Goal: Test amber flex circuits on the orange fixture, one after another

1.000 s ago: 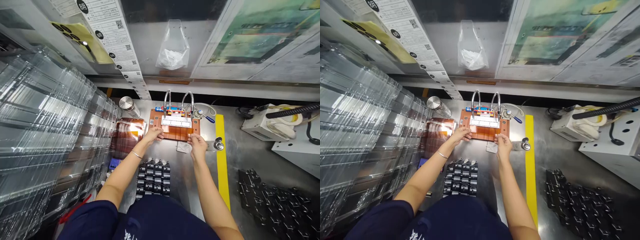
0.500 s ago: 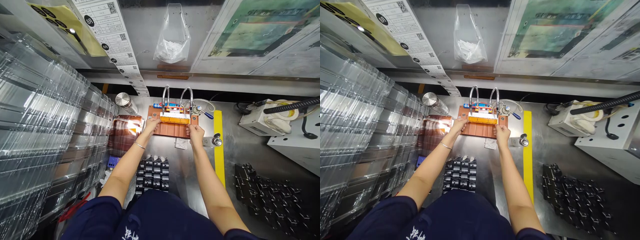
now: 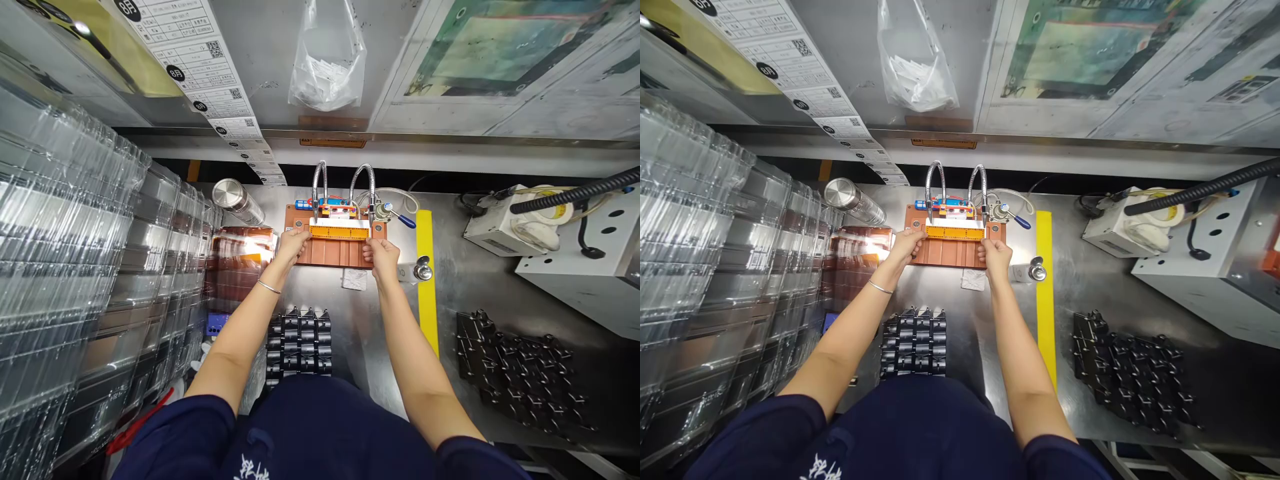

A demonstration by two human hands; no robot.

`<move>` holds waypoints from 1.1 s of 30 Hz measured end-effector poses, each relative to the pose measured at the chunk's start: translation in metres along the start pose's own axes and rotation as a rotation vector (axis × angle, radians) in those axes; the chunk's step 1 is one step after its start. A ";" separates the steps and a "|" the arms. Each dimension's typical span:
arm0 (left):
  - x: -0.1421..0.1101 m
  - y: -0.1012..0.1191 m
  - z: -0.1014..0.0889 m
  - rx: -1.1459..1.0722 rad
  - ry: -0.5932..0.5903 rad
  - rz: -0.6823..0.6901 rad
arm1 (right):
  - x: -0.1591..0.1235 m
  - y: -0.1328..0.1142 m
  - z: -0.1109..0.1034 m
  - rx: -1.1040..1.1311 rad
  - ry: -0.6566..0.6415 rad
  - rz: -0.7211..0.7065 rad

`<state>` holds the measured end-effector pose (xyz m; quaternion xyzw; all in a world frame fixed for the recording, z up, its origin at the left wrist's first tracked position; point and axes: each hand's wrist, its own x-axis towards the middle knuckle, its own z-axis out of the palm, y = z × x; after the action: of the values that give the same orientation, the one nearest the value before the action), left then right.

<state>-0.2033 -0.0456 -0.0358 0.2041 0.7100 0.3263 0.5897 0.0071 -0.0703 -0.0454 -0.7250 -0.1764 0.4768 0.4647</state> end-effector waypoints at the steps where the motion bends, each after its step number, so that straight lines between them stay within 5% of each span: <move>1: 0.001 -0.001 0.000 -0.001 -0.003 0.002 | 0.000 0.000 0.000 0.002 -0.001 0.003; 33: -0.005 0.004 0.000 -0.005 0.002 0.017 | 0.000 -0.004 0.000 0.004 -0.050 0.089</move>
<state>-0.2022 -0.0466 -0.0293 0.2083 0.7081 0.3333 0.5866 0.0082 -0.0681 -0.0416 -0.7191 -0.1545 0.5152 0.4399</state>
